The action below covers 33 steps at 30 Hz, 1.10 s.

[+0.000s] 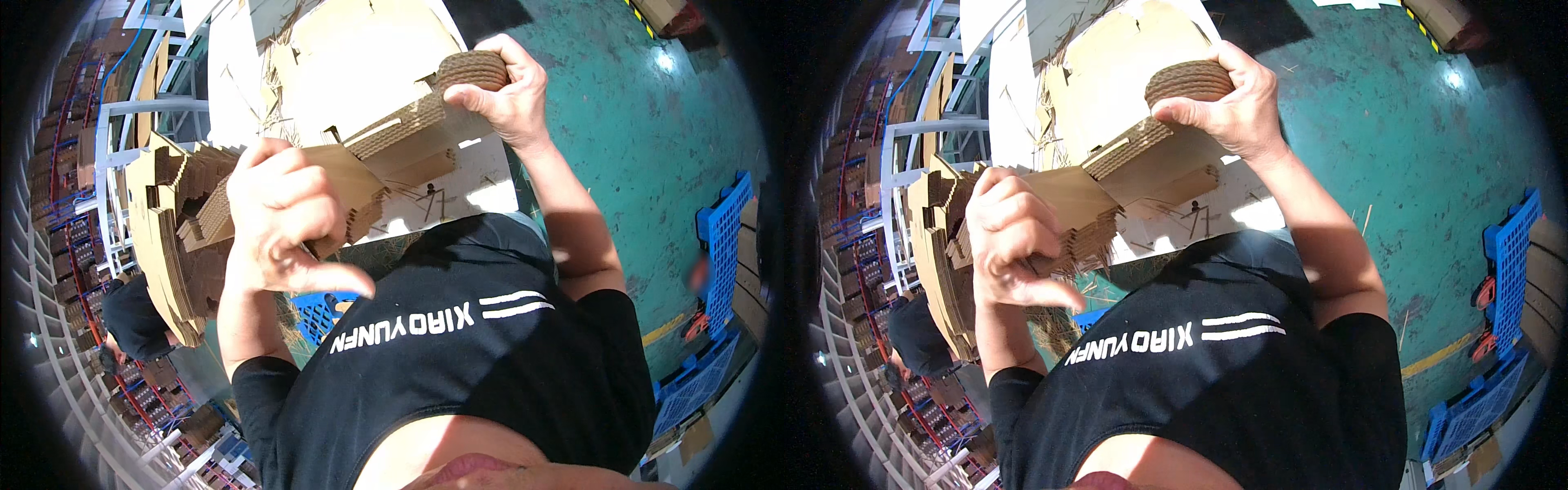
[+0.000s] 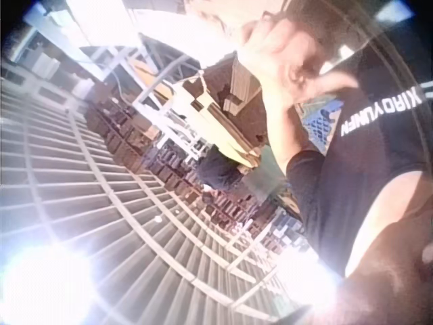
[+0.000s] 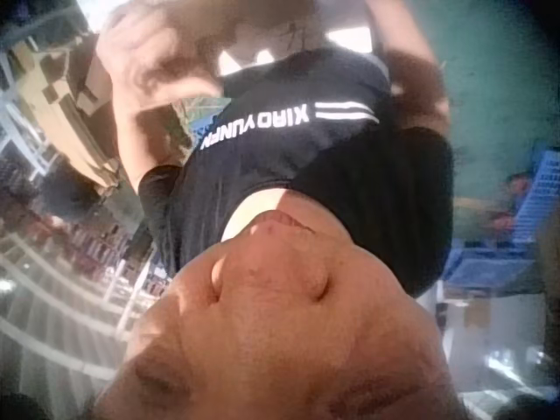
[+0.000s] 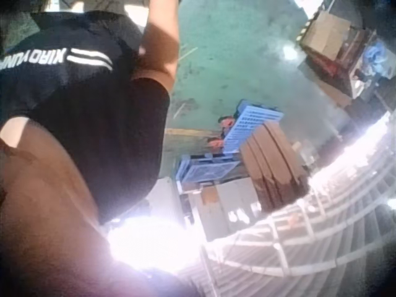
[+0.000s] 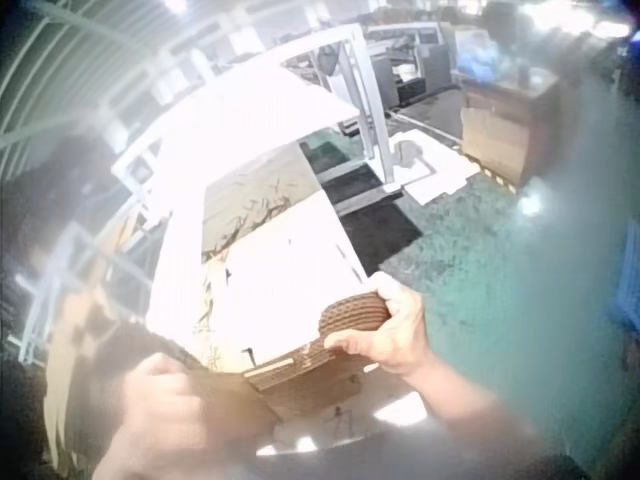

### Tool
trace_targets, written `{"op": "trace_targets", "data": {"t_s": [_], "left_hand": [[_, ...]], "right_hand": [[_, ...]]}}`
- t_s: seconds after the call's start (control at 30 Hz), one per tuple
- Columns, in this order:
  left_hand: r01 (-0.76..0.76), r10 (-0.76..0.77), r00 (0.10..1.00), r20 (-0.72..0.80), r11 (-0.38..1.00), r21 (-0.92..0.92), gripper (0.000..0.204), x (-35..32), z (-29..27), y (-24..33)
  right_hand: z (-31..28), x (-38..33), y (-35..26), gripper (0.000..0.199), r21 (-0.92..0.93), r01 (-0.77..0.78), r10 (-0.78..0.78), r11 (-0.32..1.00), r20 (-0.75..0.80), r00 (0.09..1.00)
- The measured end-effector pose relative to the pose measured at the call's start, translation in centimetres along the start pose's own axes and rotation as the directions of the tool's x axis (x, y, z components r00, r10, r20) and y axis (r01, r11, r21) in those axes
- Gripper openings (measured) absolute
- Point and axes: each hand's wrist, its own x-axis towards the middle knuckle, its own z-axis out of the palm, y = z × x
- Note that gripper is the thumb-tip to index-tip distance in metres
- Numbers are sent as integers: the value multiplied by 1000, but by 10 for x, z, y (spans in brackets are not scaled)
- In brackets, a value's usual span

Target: The person repeatedly picks up stacks of flat, pre-cut cardboard pieces from a table, separates them, and restacks them into neat piles. The person handles the cardboard by hand, aligning the edges and occasionally moving stacks to different locations on the table.

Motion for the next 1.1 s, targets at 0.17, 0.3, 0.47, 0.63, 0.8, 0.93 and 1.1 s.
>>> {"op": "trace_targets", "data": {"t_s": [0.17, 0.3, 0.47, 0.63, 0.8, 0.93, 1.1], "left_hand": [[24, -24, 1000, -7, 1000, -18, 55, -8, -4, -13], [16, -28, 987, -157, 997, -71, 45, -15, 2, -24], [-40, 31, 991, -134, 997, -62, 46, -15, 3, -15], [-27, 21, 991, -130, 999, -46, 47, -24, 2, -1], [17, -24, 986, -166, 999, -49, 46, -35, 4, 4], [-5, -6, 980, -200, 999, -53, 45, -30, 5, 0], [28, -35, 981, -190, 999, -41, 44, -33, 8, 0]], "right_hand": [[8, 6, -3, 51, -218, 177, -174, 960, 34, 984], [13, 15, -39, 47, -345, 418, -301, 840, 345, 889], [28, 43, -86, 54, -518, 188, 360, 835, 771, 526], [86, 49, -94, 44, -537, 550, 532, 640, 826, 188], [104, 58, -65, 18, -400, 605, 438, 689, 894, 93], [85, 40, -15, 19, -379, 666, -173, 642, 776, 607], [89, 48, -53, 28, -433, 448, 401, 782, 900, 169]]}}
